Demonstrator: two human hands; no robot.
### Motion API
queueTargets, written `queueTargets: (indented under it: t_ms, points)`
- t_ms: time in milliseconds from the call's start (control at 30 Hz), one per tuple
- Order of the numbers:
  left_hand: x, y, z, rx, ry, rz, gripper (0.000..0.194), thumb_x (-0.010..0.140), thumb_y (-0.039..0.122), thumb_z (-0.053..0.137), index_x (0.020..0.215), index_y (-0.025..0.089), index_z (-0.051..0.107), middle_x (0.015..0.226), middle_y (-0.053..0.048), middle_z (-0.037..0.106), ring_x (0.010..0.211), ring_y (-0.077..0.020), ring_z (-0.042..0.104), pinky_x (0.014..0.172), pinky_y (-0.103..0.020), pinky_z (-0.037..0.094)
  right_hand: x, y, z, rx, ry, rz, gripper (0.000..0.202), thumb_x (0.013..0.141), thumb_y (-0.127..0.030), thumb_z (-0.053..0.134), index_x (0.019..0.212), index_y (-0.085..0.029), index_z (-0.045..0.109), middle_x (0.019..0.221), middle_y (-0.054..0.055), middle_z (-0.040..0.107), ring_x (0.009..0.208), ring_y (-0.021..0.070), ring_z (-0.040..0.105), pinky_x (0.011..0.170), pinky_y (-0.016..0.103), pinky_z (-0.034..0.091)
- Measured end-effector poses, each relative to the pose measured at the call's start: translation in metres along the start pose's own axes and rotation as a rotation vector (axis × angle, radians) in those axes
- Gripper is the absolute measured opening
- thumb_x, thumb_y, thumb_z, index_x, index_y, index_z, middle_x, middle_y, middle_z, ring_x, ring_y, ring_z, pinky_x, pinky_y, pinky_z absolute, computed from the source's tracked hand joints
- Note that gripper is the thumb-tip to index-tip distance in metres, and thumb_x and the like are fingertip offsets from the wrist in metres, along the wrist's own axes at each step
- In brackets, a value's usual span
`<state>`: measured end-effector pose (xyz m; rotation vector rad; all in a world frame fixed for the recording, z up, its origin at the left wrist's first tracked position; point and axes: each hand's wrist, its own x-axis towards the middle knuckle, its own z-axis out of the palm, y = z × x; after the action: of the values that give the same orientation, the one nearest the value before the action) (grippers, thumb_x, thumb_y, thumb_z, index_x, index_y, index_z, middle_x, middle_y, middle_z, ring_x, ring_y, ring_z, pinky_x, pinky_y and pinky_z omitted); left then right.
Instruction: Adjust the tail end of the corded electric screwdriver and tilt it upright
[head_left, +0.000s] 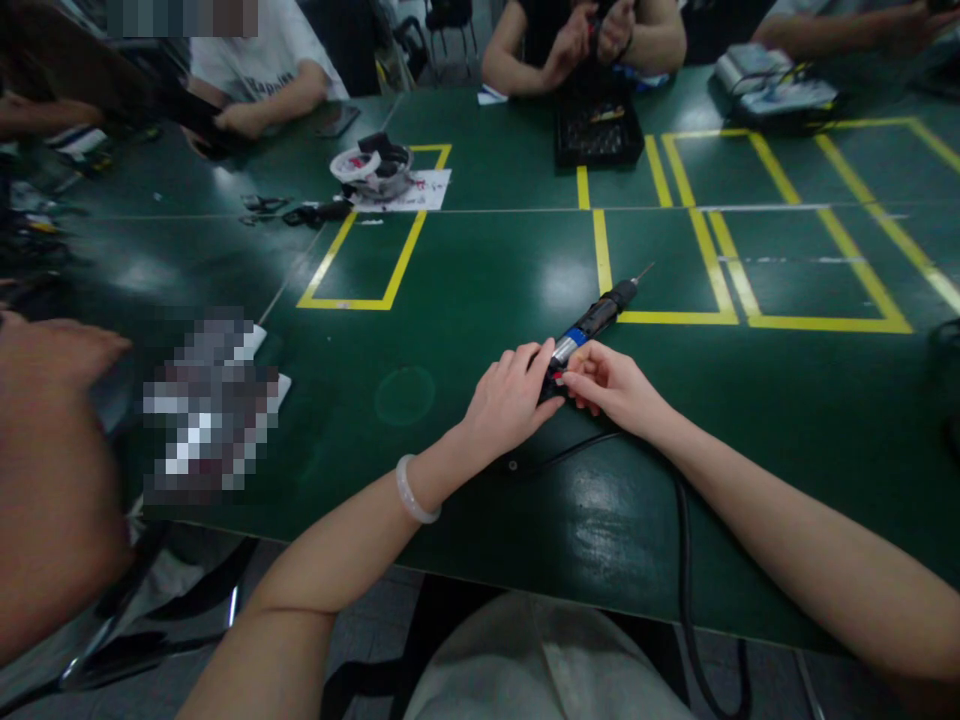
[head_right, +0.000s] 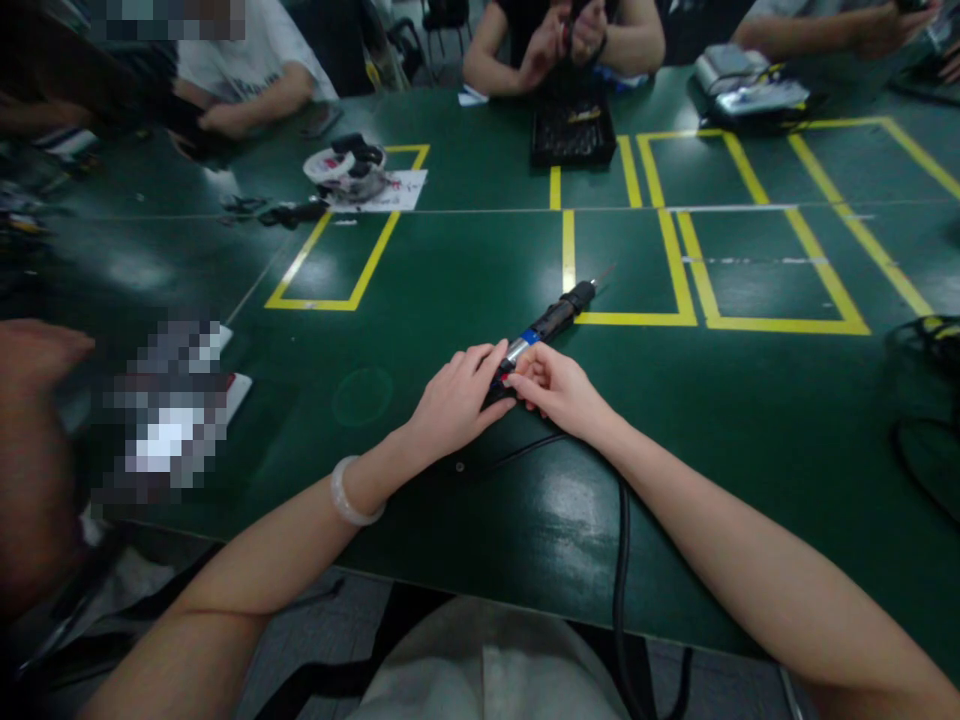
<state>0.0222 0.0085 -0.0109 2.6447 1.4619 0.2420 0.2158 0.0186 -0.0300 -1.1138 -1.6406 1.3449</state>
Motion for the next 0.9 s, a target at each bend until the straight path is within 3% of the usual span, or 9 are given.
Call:
queueTargets:
  t_ms: [133, 200, 267, 367, 533, 667, 800, 900]
  points:
    - [0.000, 0.000, -0.001, -0.008, -0.023, -0.003, 0.071, 0.097, 0.042, 0.060, 0.155, 0.010, 0.033, 0.143, -0.017, 0.052, 0.121, -0.0304, 0.054, 0.100, -0.042, 0.049, -0.003, 0.001, -0.005, -0.509, -0.043, -0.381, 0.009, 0.096, -0.029, 0.060, 0.096, -0.020, 0.058, 0.087, 0.004, 0.066, 0.071, 0.0152, 0.061, 0.063, 0.027, 0.049]
    - [0.001, -0.001, -0.001, -0.008, -0.032, -0.006, 0.072, 0.096, 0.041, 0.061, 0.155, 0.010, 0.033, 0.143, -0.017, 0.051, 0.121, -0.0304, 0.053, 0.101, -0.043, 0.048, -0.006, 0.002, -0.009, -0.722, -0.107, -0.523, 0.010, 0.100, -0.025, 0.054, 0.102, -0.020, 0.062, 0.104, 0.009, 0.069, 0.088, 0.0195, 0.066, 0.071, 0.029, 0.051]
    - [0.000, -0.001, -0.001, -0.004, -0.035, -0.006, 0.072, 0.095, 0.038, 0.062, 0.155, 0.012, 0.032, 0.144, -0.017, 0.050, 0.121, -0.0302, 0.053, 0.101, -0.043, 0.048, -0.008, 0.003, -0.012, -0.875, -0.145, -0.611, 0.016, 0.102, -0.025, 0.051, 0.107, -0.019, 0.065, 0.110, 0.011, 0.068, 0.097, 0.0218, 0.066, 0.075, 0.030, 0.051]
    - [0.000, -0.002, -0.001, 0.008, -0.040, -0.005, 0.074, 0.094, 0.039, 0.064, 0.155, 0.012, 0.032, 0.145, -0.017, 0.050, 0.121, -0.0301, 0.053, 0.100, -0.042, 0.048, -0.010, 0.003, -0.015, -0.974, -0.151, -0.660, 0.021, 0.102, -0.028, 0.051, 0.108, -0.019, 0.069, 0.104, 0.011, 0.068, 0.093, 0.0215, 0.065, 0.074, 0.030, 0.050]
    - [0.000, 0.000, -0.001, 0.043, -0.035, 0.002, 0.081, 0.094, 0.049, 0.064, 0.156, 0.009, 0.031, 0.146, -0.018, 0.049, 0.120, -0.0304, 0.054, 0.098, -0.040, 0.048, -0.012, -0.002, -0.014, -0.910, -0.150, -0.602, 0.027, 0.104, -0.029, 0.047, 0.100, -0.019, 0.072, 0.096, 0.010, 0.068, 0.087, 0.0202, 0.064, 0.072, 0.029, 0.049]
    - [0.001, 0.008, 0.000, 0.083, -0.023, -0.047, 0.068, 0.099, 0.042, 0.056, 0.154, 0.009, 0.033, 0.143, -0.019, 0.051, 0.117, -0.0293, 0.057, 0.093, -0.039, 0.048, -0.011, -0.001, -0.013, -0.698, -0.135, -0.443, 0.024, 0.101, -0.031, 0.050, 0.103, -0.022, 0.072, 0.097, 0.008, 0.070, 0.081, 0.0192, 0.064, 0.072, 0.030, 0.049]
    - [0.002, 0.008, 0.002, 0.089, 0.018, -0.040, 0.063, 0.100, 0.040, 0.055, 0.153, 0.011, 0.036, 0.139, -0.019, 0.054, 0.115, -0.0288, 0.058, 0.093, -0.038, 0.048, -0.007, 0.008, -0.019, -0.387, -0.015, -0.212, 0.021, 0.096, -0.035, 0.060, 0.111, -0.022, 0.067, 0.074, 0.000, 0.062, 0.059, 0.0139, 0.054, 0.061, 0.028, 0.045]
    - [0.002, -0.002, 0.003, 0.104, 0.025, -0.030, 0.066, 0.099, 0.039, 0.058, 0.153, 0.010, 0.035, 0.140, -0.020, 0.053, 0.115, -0.0292, 0.057, 0.093, -0.039, 0.048, -0.003, 0.013, -0.024, -0.176, 0.084, -0.111, 0.022, 0.095, -0.041, 0.061, 0.101, -0.020, 0.065, 0.066, -0.003, 0.054, 0.054, 0.0121, 0.051, 0.054, 0.026, 0.042]
